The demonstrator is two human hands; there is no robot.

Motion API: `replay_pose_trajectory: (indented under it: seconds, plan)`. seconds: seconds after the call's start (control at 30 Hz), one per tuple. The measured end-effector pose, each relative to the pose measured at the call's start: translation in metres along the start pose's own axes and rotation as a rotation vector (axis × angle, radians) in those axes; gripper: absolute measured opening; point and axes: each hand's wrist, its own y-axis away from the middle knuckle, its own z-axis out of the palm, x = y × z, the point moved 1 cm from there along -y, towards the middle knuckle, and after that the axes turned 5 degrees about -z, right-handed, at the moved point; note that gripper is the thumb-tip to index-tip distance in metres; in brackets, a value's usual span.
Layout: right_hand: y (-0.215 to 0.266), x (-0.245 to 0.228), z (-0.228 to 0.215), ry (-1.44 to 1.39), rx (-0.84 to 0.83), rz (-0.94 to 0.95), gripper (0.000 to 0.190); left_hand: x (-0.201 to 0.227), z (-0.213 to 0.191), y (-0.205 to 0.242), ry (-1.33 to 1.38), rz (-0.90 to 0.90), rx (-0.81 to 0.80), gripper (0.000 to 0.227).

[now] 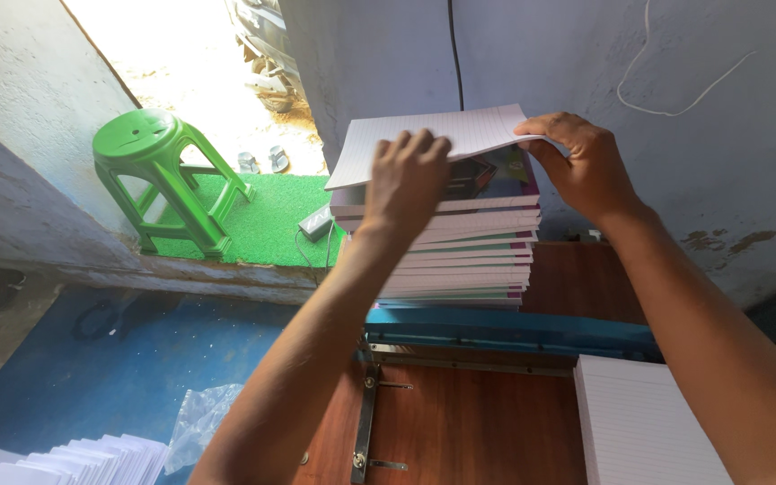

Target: The person inserts lined paper sheets into a printed cover, aligns them on a manual binding machine, and staples the spine. The person repeats this process for multiple notebooks, stacking the finished units on the table.

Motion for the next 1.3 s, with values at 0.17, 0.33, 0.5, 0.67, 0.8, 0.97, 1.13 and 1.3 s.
replay_pose_trajectory:
  seconds: [0.17, 0.33, 0.5, 0.67, 0.8, 0.97, 1.13, 1.3]
  plan:
    - [-0.004, -0.002, -0.003, -0.061, 0.01, 0.065, 0.023, -0.061, -0.017, 0.024, 0.055, -0.066, 0.109, 0.009]
    - [-0.003, -0.001, -0.002, -0.039, 0.036, 0.056, 0.02, -0.102, -0.041, 0.035, 0.281, -0.226, 0.102, 0.014]
    - [-0.006, -0.001, 0.001, 0.052, 0.098, 0.05, 0.017, -0.109, -0.03, 0.026, 0.796, -0.595, 0.084, 0.029]
    - [-0.016, 0.007, 0.0, 0.119, 0.186, -0.005, 0.018, -0.114, -0.012, 0.002, 0.81, -0.384, 0.259, 0.023]
    - [-0.032, 0.011, -0.009, 0.261, 0.257, -0.13, 0.017, -0.117, -0.013, -0.024, 1.027, -0.46, 0.239, 0.025]
    - [-0.046, 0.001, -0.033, 0.207, 0.339, -0.261, 0.013, -0.105, -0.043, -0.045, 1.225, -0.393, 0.265, 0.028]
    - [-0.036, -0.019, -0.057, 0.023, 0.291, -0.207, 0.016, -0.086, -0.088, -0.044, 1.218, -0.494, 0.143, 0.029]
    - [-0.02, -0.038, -0.077, -0.279, 0.228, 0.004, 0.023, -0.063, -0.13, -0.029, 1.317, -0.486, 0.127, 0.044]
